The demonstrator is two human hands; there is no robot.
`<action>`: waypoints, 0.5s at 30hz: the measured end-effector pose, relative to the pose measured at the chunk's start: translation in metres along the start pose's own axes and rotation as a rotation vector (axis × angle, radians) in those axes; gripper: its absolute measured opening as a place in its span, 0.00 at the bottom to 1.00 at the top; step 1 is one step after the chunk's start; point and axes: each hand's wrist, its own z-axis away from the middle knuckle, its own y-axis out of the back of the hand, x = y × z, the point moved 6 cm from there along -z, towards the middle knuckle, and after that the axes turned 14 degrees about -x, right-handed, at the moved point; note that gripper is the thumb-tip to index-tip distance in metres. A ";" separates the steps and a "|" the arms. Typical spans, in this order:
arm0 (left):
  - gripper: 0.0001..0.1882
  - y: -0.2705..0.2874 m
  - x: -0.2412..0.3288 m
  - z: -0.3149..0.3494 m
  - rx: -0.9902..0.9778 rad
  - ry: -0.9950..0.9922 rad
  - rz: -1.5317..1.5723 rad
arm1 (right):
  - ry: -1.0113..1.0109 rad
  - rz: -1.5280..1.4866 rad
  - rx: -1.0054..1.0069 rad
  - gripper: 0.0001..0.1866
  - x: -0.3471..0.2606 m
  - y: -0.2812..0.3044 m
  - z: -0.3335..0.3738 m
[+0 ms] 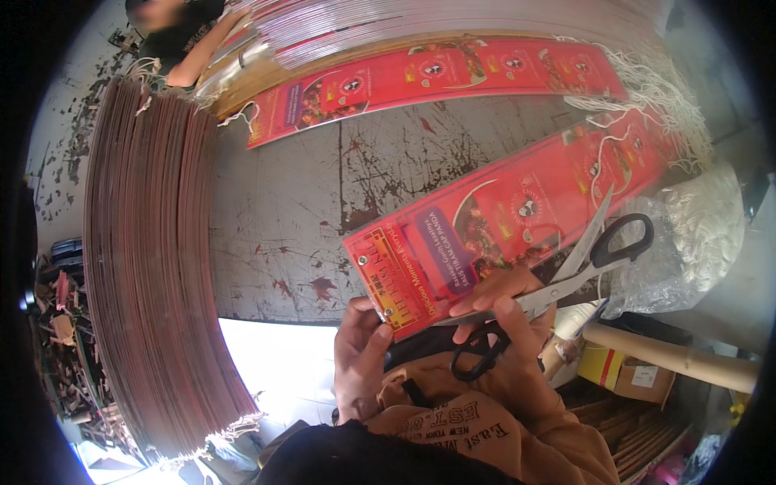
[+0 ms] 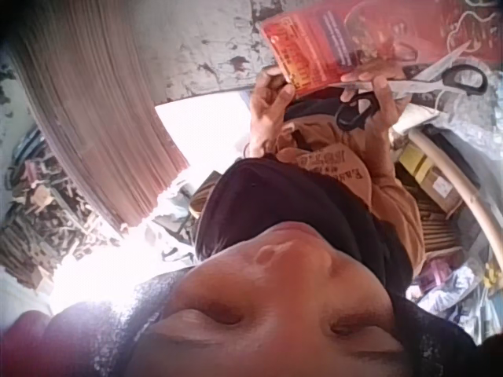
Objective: The person uses scissors to trim the edges of red rectangular paper sheets and then threads a white string through pre-punched holes to secure them. The person handles the sheets one at a time, repeating the cutting and threading process for multiple items.
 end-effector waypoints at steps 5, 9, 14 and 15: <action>0.14 -0.001 0.001 0.001 0.000 0.063 -0.017 | -0.057 0.103 -0.052 0.08 0.002 0.004 0.002; 0.13 0.001 0.001 0.000 -0.028 0.079 -0.099 | -0.026 0.078 -0.055 0.08 0.006 0.007 -0.003; 0.13 0.004 -0.001 -0.004 -0.005 0.084 -0.108 | -0.056 0.124 -0.040 0.10 0.010 0.009 -0.004; 0.13 0.003 0.000 -0.004 0.003 0.092 -0.110 | -0.083 0.120 -0.022 0.10 0.009 0.009 -0.005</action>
